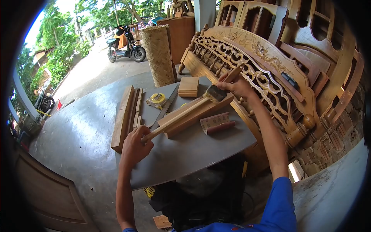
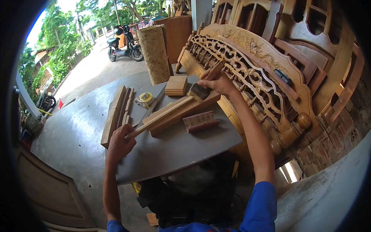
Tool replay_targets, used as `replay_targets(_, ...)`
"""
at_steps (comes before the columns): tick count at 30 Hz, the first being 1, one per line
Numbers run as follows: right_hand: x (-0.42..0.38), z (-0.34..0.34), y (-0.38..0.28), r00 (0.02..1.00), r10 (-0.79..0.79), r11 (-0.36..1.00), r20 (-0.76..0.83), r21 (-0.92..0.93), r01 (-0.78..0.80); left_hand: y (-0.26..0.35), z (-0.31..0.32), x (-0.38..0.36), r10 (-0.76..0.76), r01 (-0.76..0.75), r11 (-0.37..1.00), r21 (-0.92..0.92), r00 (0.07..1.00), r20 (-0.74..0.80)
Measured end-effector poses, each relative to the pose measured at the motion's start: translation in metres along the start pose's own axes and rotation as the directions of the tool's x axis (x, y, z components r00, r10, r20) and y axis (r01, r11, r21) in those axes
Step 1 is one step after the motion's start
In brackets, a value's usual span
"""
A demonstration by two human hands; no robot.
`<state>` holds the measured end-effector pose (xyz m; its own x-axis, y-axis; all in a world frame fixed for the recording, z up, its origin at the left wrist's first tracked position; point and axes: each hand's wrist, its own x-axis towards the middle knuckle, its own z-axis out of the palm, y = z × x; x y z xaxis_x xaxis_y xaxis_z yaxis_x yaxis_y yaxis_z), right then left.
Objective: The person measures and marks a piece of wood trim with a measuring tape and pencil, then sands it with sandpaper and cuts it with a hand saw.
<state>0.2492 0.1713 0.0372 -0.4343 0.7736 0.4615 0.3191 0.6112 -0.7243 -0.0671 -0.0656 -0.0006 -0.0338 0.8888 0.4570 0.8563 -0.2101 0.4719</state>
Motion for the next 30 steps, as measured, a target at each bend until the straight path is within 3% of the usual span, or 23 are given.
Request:
replay_targets(2, 0.002, 0.006, 0.003, 0.995, -0.058, 0.998, -0.084, 0.017, 0.06, 0.0, 0.001, -0.005, 0.0, 0.0, 1.0, 0.015, 1.0, 0.016)
replay_targets(3, 0.001, 0.008, -0.002, 0.975, -0.104, 0.993, -0.195, -0.076, 0.091, 0.003, 0.001, -0.008, -0.011, 0.01, 0.999, 0.041, 1.0, 0.023)
replay_targets(4, -0.004, 0.005, -0.015, 0.97, -0.026, 1.0, -0.24, -0.007, 0.025, 0.008, 0.001, -0.009, -0.018, 0.016, 0.997, 0.071, 1.0, 0.024)
replay_targets(6, -0.017, 0.0, -0.028, 0.879, -0.008, 0.976, -0.476, 0.187, 0.11, 0.013, -0.002, -0.007, -0.005, 0.003, 0.99, 0.138, 1.0, 0.016)
replay_targets(8, -0.034, -0.017, -0.029, 0.885, 0.044, 0.976, -0.463, 0.209, 0.06, 0.015, -0.002, -0.012, 0.015, -0.019, 0.98, 0.198, 1.0, 0.022)
replay_targets(9, -0.041, -0.024, -0.013, 0.922, 0.114, 0.966, -0.369, 0.256, -0.017, 0.017, -0.005, -0.012, 0.058, -0.061, 0.973, 0.222, 0.998, 0.022)
replay_targets(10, -0.059, -0.028, -0.026, 0.926, 0.293, 0.922, -0.239, 0.326, -0.208, 0.019, -0.006, -0.011, 0.074, -0.075, 0.972, 0.225, 0.997, 0.016)
replay_targets(12, -0.085, -0.031, -0.019, 0.925, 0.378, 0.861, -0.029, 0.378, -0.34, 0.022, -0.01, -0.006, 0.101, -0.095, 0.969, 0.23, 0.995, -0.016)
replay_targets(14, -0.111, -0.015, -0.028, 0.949, 0.312, 0.922, 0.052, 0.222, -0.316, 0.033, -0.012, 0.004, 0.071, -0.073, 0.993, 0.093, 0.997, 0.022)
replay_targets(16, -0.128, 0.0, -0.023, 0.931, 0.25, 0.961, 0.264, 0.049, -0.272, 0.042, -0.009, 0.021, 0.099, -0.104, 0.992, 0.073, 0.993, 0.07)
replay_targets(19, -0.138, 0.027, -0.039, 0.954, 0.183, 0.951, 0.238, -0.289, -0.11, 0.05, 0.005, 0.054, 0.176, -0.186, 0.981, 0.045, 0.968, 0.18)
replay_targets(22, -0.136, 0.026, -0.056, 0.884, 0.422, 0.892, 0.199, -0.267, -0.366, 0.052, 0.046, 0.08, 0.29, -0.304, 0.949, 0.088, 0.946, 0.143)
replay_targets(23, -0.139, 0.023, -0.051, 0.883, 0.425, 0.904, 0.198, -0.128, -0.407, 0.054, 0.056, 0.086, 0.238, -0.268, 0.951, 0.156, 0.953, 0.189)
replay_targets(25, -0.15, 0.024, -0.031, 0.939, 0.333, 0.943, 0.081, -0.02, -0.333, 0.064, 0.075, 0.095, 0.137, -0.215, 0.934, 0.287, 0.954, 0.267)
replay_targets(26, -0.154, 0.022, -0.026, 0.958, 0.287, 0.957, 0.014, 0.024, -0.287, 0.066, 0.083, 0.097, 0.104, -0.2, 0.937, 0.286, 0.942, 0.318)
replay_targets(27, -0.155, 0.02, -0.038, 0.92, 0.391, 0.916, -0.012, 0.105, -0.388, 0.065, 0.087, 0.097, 0.074, -0.187, 0.94, 0.285, 0.928, 0.364)
replay_targets(28, -0.156, 0.021, -0.035, 0.923, 0.378, 0.923, -0.065, 0.096, -0.372, 0.065, 0.09, 0.097, 0.045, -0.173, 0.943, 0.283, 0.912, 0.409)
replay_targets(30, -0.157, 0.022, -0.029, 0.924, 0.377, 0.917, -0.065, 0.164, -0.363, 0.06, 0.091, 0.091, 0.114, -0.213, 0.95, 0.23, 0.918, 0.38)
